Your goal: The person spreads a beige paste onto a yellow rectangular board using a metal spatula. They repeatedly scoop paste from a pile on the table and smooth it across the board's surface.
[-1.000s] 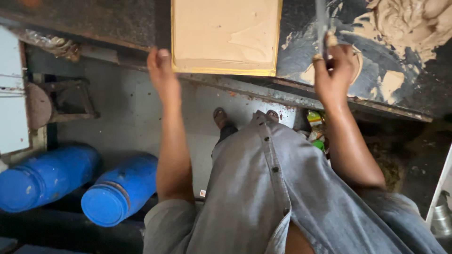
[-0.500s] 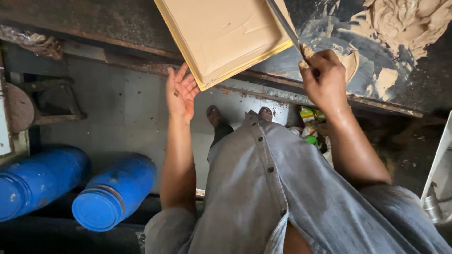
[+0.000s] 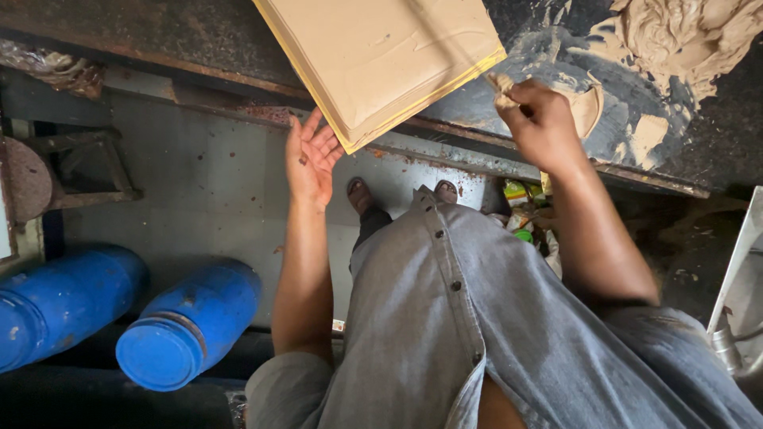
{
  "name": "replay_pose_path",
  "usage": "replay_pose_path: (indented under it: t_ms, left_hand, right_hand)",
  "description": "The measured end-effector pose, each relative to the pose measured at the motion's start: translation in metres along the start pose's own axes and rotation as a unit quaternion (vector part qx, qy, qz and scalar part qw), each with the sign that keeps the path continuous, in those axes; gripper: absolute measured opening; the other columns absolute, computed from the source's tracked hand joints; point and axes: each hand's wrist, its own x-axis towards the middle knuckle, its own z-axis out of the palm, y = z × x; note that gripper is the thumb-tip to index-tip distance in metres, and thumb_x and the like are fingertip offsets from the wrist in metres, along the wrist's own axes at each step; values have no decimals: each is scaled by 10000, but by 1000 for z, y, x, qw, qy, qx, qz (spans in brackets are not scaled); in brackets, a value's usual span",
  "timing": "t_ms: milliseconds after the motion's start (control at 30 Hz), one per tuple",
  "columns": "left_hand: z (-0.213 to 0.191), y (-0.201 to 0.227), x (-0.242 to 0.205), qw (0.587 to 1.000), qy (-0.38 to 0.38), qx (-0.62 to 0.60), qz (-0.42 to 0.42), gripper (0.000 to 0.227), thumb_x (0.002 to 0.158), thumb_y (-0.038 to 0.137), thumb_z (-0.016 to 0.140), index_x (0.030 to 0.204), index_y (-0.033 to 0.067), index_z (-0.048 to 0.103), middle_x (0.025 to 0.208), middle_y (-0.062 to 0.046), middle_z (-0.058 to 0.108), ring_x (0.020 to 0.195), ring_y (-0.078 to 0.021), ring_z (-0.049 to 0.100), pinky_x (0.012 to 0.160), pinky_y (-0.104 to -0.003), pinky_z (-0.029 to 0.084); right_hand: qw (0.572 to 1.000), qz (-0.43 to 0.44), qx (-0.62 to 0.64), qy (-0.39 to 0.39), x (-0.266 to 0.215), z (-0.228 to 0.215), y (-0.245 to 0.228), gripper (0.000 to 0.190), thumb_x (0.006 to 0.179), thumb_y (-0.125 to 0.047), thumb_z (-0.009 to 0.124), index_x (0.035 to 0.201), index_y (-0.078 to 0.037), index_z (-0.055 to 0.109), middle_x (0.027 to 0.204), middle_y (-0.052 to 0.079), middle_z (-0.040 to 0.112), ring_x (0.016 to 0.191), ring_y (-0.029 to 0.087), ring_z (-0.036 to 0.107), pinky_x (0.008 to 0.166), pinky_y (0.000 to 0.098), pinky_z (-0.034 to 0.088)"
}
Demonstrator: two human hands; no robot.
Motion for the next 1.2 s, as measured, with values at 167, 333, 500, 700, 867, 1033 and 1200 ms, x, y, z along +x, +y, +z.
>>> replay_pose_path:
  t_ms: [167,333,500,700,867,1033,1200]
  left_hand:
    - [1,-3,-1,1000,10,27,5,853,1005,642,400,1575,9,359,1414,-267,601,1216,-288,611,1027,-401,464]
    - [1,-4,-1,1000,2,20,3,847,1004,638,402,1568,8,361,1418,-266,602,1229,-293,613,1036,-404,468]
    - [3,-3,-2,1000,8,23,-2,855,1003,639,399,1566,-3,360,1413,-274,604,1225,-292,617,1026,-401,471]
    - [4,-4,-4,1000,10,26,-5,861,1005,644,396,1569,-6,355,1411,-268,604,1216,-284,614,1016,-392,470]
    - [2,-7,-4,1000,7,23,-6,859,1001,640,400,1567,-4,354,1409,-255,603,1225,-280,615,1019,-389,474]
    - [-1,-10,-2,1000,9,29,-6,861,1006,642,412,1567,-10,365,1398,-262,608,1210,-284,607,1013,-396,467]
    - [-4,-14,0,998,38,40,3,796,1010,611,414,1542,20,396,1395,-218,618,1212,-273,624,1030,-398,475]
  right_hand:
    - [1000,-10,9,-5,-6,-5,-2,151,1021,-101,702,1039,49,707,914,139,601,803,228,565,719,346,431]
    - [998,-24,-50,34,1,-8,1,184,1008,-109,695,1097,51,716,974,153,642,812,250,617,736,344,469]
    - [991,-87,-101,20,11,-7,8,192,1011,-96,725,1103,72,726,1002,161,658,839,241,616,742,359,487]
    - [964,187,183,-53,8,-11,8,180,1015,-95,645,1094,29,749,765,109,524,619,151,432,542,329,306]
    - [1000,-19,-10,13,9,-14,16,191,1031,-96,691,1116,72,721,977,112,653,836,156,602,718,321,461]
    - [997,-16,-73,-1,16,-16,10,212,1011,-133,719,1092,63,725,909,108,636,777,177,584,676,344,466]
    - [980,112,139,-89,13,-20,-4,154,1019,-109,645,1029,6,746,663,-4,523,581,94,439,502,296,328]
